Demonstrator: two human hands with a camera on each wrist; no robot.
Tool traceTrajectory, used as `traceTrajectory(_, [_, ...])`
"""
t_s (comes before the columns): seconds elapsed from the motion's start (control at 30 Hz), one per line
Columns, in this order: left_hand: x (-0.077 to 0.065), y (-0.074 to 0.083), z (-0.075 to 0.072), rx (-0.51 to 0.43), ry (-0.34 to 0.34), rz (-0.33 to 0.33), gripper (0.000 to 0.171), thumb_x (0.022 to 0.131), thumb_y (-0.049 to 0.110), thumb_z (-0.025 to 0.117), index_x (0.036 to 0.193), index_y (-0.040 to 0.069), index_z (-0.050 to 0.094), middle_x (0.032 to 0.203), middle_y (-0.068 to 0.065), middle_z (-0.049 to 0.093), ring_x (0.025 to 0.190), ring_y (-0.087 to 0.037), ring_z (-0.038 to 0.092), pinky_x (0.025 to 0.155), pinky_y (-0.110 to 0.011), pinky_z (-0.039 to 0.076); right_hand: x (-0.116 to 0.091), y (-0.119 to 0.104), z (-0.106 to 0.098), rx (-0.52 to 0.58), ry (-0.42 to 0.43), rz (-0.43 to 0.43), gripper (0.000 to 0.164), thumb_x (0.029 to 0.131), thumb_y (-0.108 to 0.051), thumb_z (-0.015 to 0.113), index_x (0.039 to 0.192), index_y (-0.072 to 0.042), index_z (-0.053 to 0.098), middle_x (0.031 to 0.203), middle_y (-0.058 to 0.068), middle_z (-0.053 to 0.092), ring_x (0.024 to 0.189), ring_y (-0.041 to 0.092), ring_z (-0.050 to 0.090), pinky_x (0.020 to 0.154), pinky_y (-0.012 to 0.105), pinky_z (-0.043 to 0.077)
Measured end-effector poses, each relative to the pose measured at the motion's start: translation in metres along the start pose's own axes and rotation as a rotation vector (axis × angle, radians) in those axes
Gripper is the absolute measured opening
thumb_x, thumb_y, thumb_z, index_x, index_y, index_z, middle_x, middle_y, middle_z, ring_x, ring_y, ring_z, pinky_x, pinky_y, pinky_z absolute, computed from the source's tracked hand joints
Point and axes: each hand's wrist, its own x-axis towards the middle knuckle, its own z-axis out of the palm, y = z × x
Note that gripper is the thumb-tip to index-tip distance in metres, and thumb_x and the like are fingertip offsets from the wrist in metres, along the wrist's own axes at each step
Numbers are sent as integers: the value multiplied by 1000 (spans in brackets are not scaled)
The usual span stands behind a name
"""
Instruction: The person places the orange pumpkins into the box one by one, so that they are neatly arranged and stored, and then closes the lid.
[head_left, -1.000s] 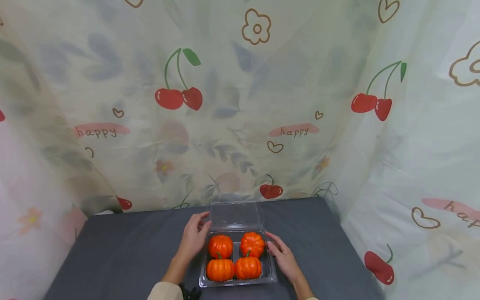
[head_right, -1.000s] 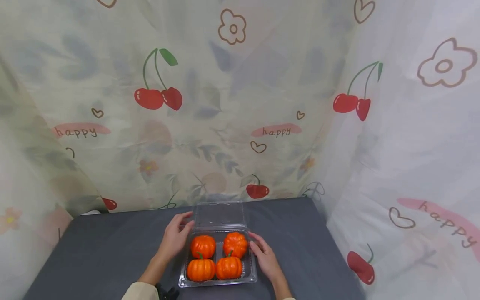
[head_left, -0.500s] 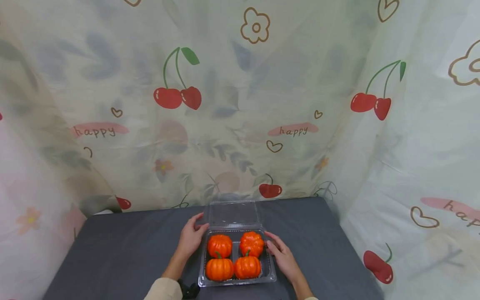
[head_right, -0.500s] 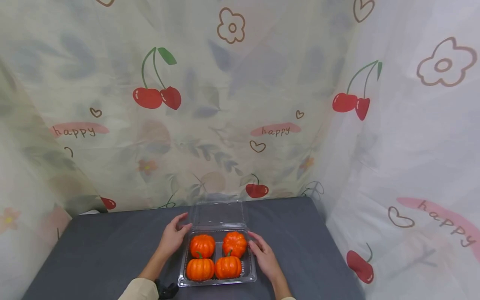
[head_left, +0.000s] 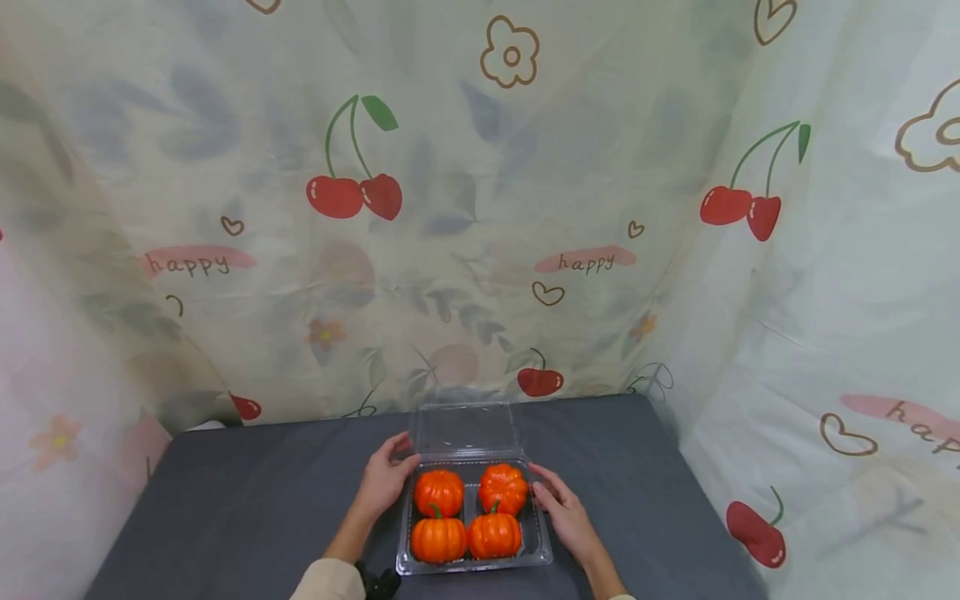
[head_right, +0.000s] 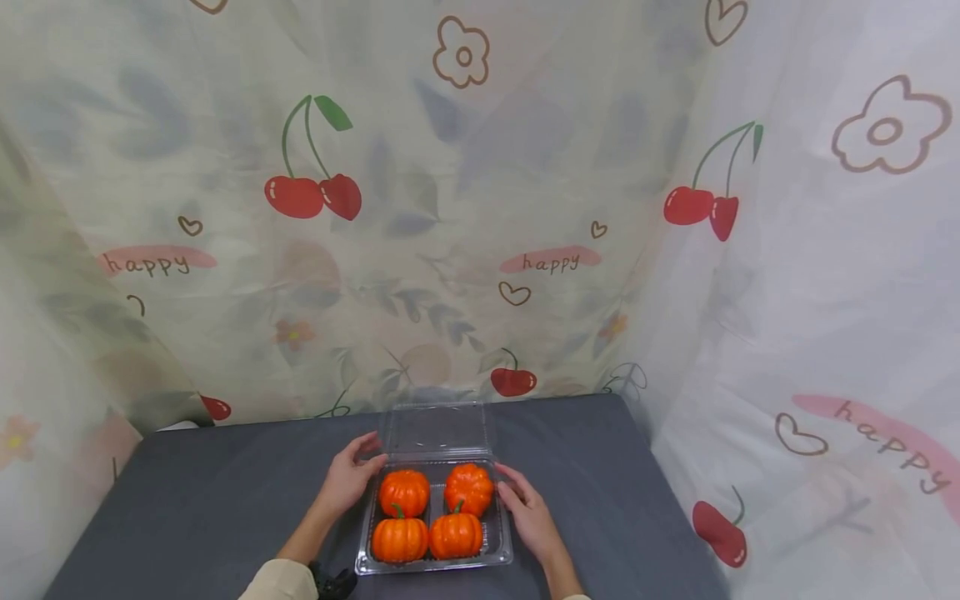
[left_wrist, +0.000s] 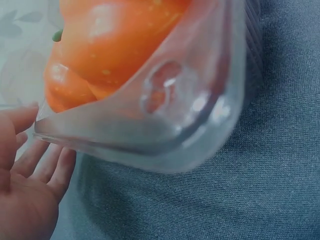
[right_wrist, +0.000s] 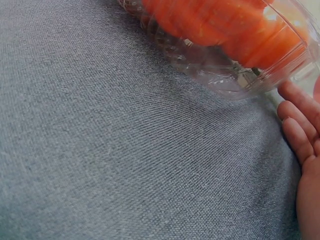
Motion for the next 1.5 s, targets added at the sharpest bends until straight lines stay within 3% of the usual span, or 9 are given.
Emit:
traceTrajectory(0.3, [0,-2,1,-44,-20,-3,57,98,14,67,149,-1,46,142,-26,59,108,-33,71,92,-45,59,-1,0,0,9,-9,-13,49,102,-46,57,145,-24,57,129,11,68,102,14,68,84,21,54])
traceTrajectory(0.67, [-1,-2,2,-82,48,50,58,93,6,72,146,-1,50,138,-26,62,104,-35,72,85,-40,61,0,1,0,15,-10,-17,49,101,-46,58,145,-23,57,128,11,68,101,14,67,84,21,53])
traceTrajectory(1.0, [-2,-3,3,-138,76,38,64,89,2,76,147,2,50,137,-23,63,101,-33,73,82,-33,62,-1,1,0,16,-6,-27,47,102,-44,57,144,-22,58,131,12,68,102,13,68,86,20,54])
traceTrajectory(1.3, [-4,-4,2,-202,90,65,68,84,-4,78,146,2,51,131,-27,62,97,-34,73,69,-18,56,0,2,0,-6,-1,-24,47,102,-45,57,144,-23,58,131,12,68,101,12,67,84,21,53])
traceTrajectory(1.5, [-4,-5,4,-186,112,65,72,82,-6,79,148,4,49,127,-25,60,96,-31,73,69,-21,58,0,1,0,-8,0,-15,48,102,-47,57,144,-24,58,133,11,67,102,11,67,85,21,54])
